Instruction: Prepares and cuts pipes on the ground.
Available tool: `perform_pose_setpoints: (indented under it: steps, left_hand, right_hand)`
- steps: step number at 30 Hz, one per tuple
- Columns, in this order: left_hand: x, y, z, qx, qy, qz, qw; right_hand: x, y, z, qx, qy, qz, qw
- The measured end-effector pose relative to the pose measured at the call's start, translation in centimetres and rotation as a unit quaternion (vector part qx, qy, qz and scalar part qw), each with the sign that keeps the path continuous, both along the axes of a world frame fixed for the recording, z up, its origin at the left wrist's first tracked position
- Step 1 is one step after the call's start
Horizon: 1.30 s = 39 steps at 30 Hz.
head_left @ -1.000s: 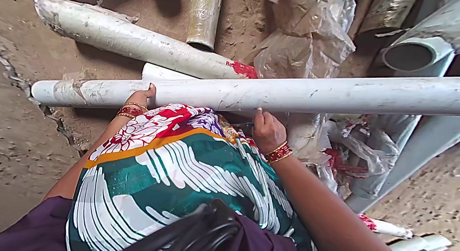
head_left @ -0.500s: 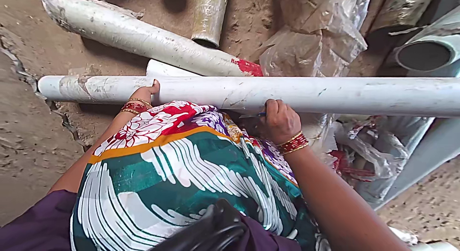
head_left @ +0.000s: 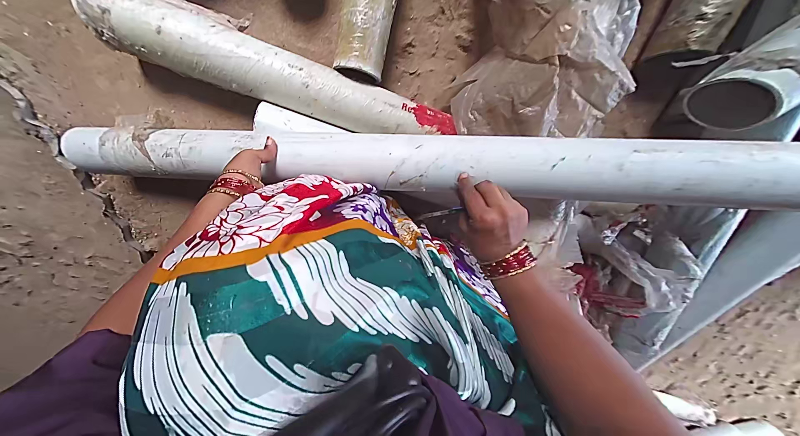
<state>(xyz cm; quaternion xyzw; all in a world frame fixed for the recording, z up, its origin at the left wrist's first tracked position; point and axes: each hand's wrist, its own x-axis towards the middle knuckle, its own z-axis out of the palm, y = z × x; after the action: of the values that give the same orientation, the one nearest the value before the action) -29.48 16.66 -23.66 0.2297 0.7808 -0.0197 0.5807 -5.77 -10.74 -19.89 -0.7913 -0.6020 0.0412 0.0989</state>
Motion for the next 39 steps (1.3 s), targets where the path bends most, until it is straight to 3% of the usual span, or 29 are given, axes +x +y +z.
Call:
perform_pose_setpoints:
  steps: [6,14,17,20,25,28,39]
  left_hand:
    - [0.1,-0.1,0.1,-0.006,0.006,0.010,1.000]
    - [-0.1,0.1,0.0,-0.020,-0.001,-0.002,1.000]
    - [0.3,0.0,0.4,-0.007,0.001,-0.009,1.000]
    - [0.0,0.0,0.1,-0.005,-0.008,-0.019,1.000]
    - [0.0,0.2,0.3,-0.010,-0.010,-0.027,1.000]
    - [-0.3,0.2,-0.3,-0.006,-0.007,-0.024,1.000]
    - [-0.2,0.2,-0.1,-0.011,-0.011,-0.028,0.999]
  right_hand:
    - [-0.9,0.5,-1.2,0.036,-0.073,-0.033,0.996]
    - [4.3,3.8,3.6,-0.070,0.033,-0.222,0.972]
    - [5.2,3.9,4.5,-0.056,0.120,-0.178,0.975]
    - [2.8,3.0,3.7,-0.062,0.142,-0.113,0.981]
    - [-0.3,1.2,2.7,-0.059,0.144,-0.182,0.971]
    - [-1.7,0.2,1.3,-0.044,0.182,-0.146,0.972]
    - [-5.3,2.1,-2.0,-0.013,0.018,-0.072,0.997]
